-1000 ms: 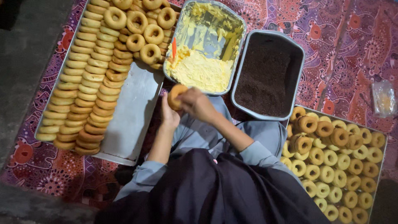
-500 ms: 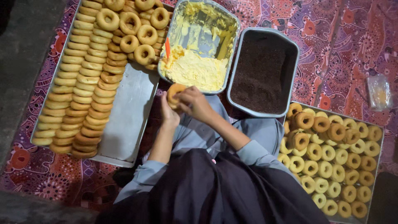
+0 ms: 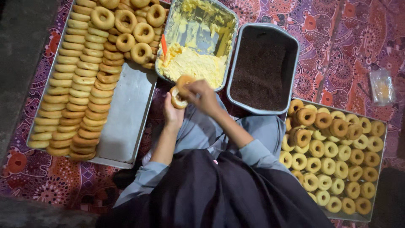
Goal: The person sits on the floor and repeatedly stuffs ring-shaped doughnuts with a yellow filling from a metal tray, then places them into a second tray containing a dark granular substance. The finished doughnuts are arranged on a separate tray.
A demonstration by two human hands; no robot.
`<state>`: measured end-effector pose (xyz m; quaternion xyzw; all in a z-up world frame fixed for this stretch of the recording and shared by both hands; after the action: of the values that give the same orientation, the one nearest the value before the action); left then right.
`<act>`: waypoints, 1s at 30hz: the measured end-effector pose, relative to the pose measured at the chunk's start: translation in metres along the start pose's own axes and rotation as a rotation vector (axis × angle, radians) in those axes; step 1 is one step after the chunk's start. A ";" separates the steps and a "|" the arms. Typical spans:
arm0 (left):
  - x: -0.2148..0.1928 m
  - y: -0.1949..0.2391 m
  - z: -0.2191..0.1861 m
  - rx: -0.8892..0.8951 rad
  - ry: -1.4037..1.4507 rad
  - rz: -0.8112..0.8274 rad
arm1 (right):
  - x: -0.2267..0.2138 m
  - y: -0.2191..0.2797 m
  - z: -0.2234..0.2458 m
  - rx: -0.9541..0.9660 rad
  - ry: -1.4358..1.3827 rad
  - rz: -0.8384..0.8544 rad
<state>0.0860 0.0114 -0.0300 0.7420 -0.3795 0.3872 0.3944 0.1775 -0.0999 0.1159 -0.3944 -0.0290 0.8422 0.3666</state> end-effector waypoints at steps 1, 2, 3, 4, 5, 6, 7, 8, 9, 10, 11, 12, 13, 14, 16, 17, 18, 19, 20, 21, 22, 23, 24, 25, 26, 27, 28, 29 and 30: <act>0.003 0.003 -0.002 0.016 -0.022 0.002 | -0.007 -0.009 -0.014 0.055 0.066 -0.046; 0.006 0.005 -0.003 0.031 -0.042 0.005 | -0.014 -0.019 -0.028 0.071 0.123 -0.044; 0.009 0.006 -0.004 0.047 -0.063 0.008 | -0.020 -0.026 -0.039 0.087 0.181 -0.042; 0.012 0.007 -0.005 0.057 -0.070 0.030 | -0.023 -0.027 -0.045 0.105 0.237 -0.041; 0.014 0.009 -0.005 0.067 -0.078 0.052 | -0.023 -0.025 -0.048 0.152 0.192 -0.013; 0.018 0.009 -0.005 0.079 -0.084 0.074 | -0.023 -0.023 -0.049 0.196 0.146 0.016; 0.019 0.008 -0.004 0.058 -0.081 0.061 | -0.022 -0.017 -0.045 0.241 0.101 0.046; 0.020 0.010 -0.002 0.033 -0.077 0.045 | -0.021 -0.008 -0.031 0.184 0.018 0.041; 0.021 0.011 0.001 0.009 -0.073 0.030 | -0.019 0.006 -0.013 0.128 -0.064 0.037; 0.023 0.011 0.002 0.018 -0.101 0.030 | -0.020 0.014 0.004 0.071 -0.149 0.029; 0.025 0.010 0.004 0.027 -0.128 0.031 | -0.028 0.017 0.015 0.013 -0.121 0.059; 0.028 0.010 0.005 0.031 -0.159 0.034 | -0.038 0.022 0.025 -0.041 -0.093 0.084; 0.029 0.011 0.006 0.030 -0.127 0.024 | -0.048 0.024 0.033 -0.094 -0.064 0.109; 0.032 0.008 0.009 0.028 -0.091 0.018 | -0.061 0.024 0.033 -0.049 -0.037 0.085; 0.041 0.005 0.019 0.023 -0.077 0.051 | -0.081 0.029 0.028 0.046 0.018 0.034; 0.046 0.004 0.026 0.020 -0.097 0.090 | -0.088 0.033 0.025 0.013 0.009 0.000; 0.052 0.003 0.033 0.018 -0.116 0.127 | -0.090 0.038 0.021 -0.021 0.000 -0.033; 0.057 0.003 0.045 -0.022 -0.129 0.144 | -0.092 0.045 0.015 -0.055 -0.009 -0.065; 0.063 0.003 0.058 -0.064 -0.144 0.159 | -0.094 0.052 0.002 -0.034 0.000 -0.098; 0.068 0.003 0.070 -0.105 -0.158 0.173 | -0.097 0.059 -0.014 -0.013 0.009 -0.132; 0.074 0.001 0.080 -0.132 -0.177 0.194 | -0.101 0.065 -0.033 0.006 0.017 -0.164; 0.081 -0.001 0.090 -0.158 -0.196 0.214 | -0.112 0.075 -0.061 0.173 0.080 -0.275; 0.087 -0.003 0.098 -0.182 -0.215 0.233 | -0.124 0.086 -0.089 0.339 0.139 -0.382; 0.092 -0.007 0.108 -0.238 -0.400 0.191 | -0.138 0.096 -0.114 0.362 0.290 -0.412; 0.096 -0.010 0.118 -0.295 -0.585 0.143 | -0.149 0.110 -0.135 0.387 0.438 -0.435; 0.100 -0.013 0.127 -0.351 -0.770 0.095 | -0.153 0.124 -0.160 0.474 0.415 -0.297; 0.114 -0.020 0.133 -0.199 -0.990 0.189 | -0.155 0.139 -0.182 0.559 0.388 -0.158; 0.131 -0.028 0.144 -0.039 -1.204 0.286 | -0.151 0.152 -0.200 0.641 0.358 -0.019; 0.148 -0.036 0.153 0.133 -1.410 0.389 | -0.155 0.162 -0.212 0.677 0.249 -0.185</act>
<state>0.2208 -0.1467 0.0297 0.7565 -0.6435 -0.0967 -0.0650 0.2918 -0.3681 0.0147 -0.3460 0.2606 0.7128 0.5517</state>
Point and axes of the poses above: each hand's wrist, its own y-axis away from the middle knuckle, its own x-axis out of the palm, z = x × y, the point moved 4 cm from there along -y, towards the middle knuckle, and after that the axes turned 4 degrees about z, right-handed, at the moved point
